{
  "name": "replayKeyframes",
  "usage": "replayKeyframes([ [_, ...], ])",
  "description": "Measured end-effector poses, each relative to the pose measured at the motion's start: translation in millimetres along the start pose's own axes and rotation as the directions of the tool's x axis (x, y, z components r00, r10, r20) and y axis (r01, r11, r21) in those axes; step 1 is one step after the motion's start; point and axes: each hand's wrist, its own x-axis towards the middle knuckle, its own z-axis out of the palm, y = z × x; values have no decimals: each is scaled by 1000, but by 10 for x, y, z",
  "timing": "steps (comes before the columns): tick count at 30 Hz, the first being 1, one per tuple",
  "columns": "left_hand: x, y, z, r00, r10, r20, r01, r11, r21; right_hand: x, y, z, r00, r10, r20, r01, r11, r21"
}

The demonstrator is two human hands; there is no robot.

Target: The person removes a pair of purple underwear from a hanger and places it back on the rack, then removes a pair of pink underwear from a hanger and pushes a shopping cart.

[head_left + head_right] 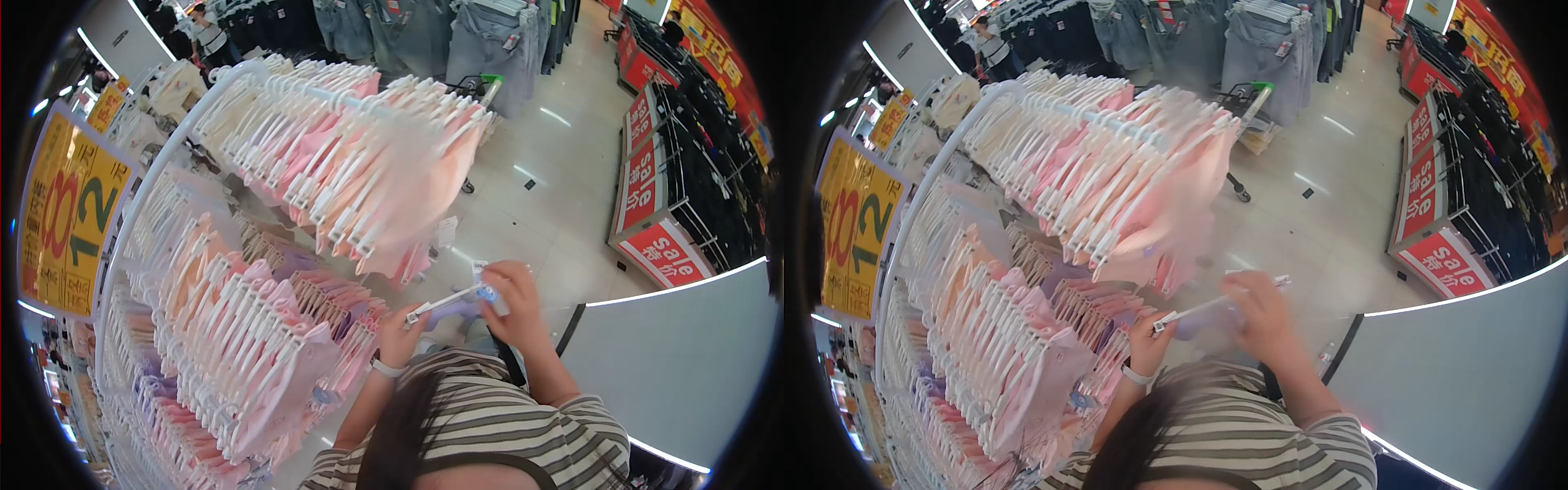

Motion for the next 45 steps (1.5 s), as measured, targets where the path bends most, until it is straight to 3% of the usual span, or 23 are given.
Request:
replayKeyframes([
  [1,-10,54,-22,1000,17,-20,-16,999,41,27,-82,51,989,-132,73,132,991,8],
  [2,-12,79,-44,999,14,-37,-12,999,40,92,-193,111,986,-145,82,144,989,16],
  [4,-40,105,-77,1000,15,-10,-15,998,54,264,-465,199,910,-233,343,203,972,122],
  [5,-52,96,-80,1000,0,-29,1,999,52,249,-458,274,901,-244,359,208,969,136],
  [8,-69,113,-80,990,107,-90,-99,991,86,158,-381,458,878,-311,365,264,949,174],
  [10,-140,141,-51,994,62,-96,-53,994,94,194,-327,460,897,-261,357,184,955,234],
  [17,-35,374,146,989,-38,-146,33,999,-39,340,-68,328,859,-347,376,243,924,297],
  [21,89,441,368,989,1,-146,-3,1000,-15,440,156,184,843,-421,334,303,886,351],
  [23,167,522,500,991,-76,-110,76,997,-12,458,312,124,845,-435,311,321,878,356],
  [31,416,431,1081,981,-54,-186,39,996,-84,480,799,-110,857,-342,385,181,899,398],
  [36,524,514,1328,986,-33,-166,23,998,-62,566,1131,-213,840,-384,383,205,879,432],
  [38,549,567,1415,985,-123,-123,112,989,-92,593,1247,-259,827,-394,402,201,874,442],
  [42,612,613,1605,979,-150,-137,142,988,-63,602,1468,-303,812,-395,430,164,861,481],
  [45,654,665,1731,968,-202,-147,168,961,-219,647,1568,-360,824,-397,403,158,845,510],
])
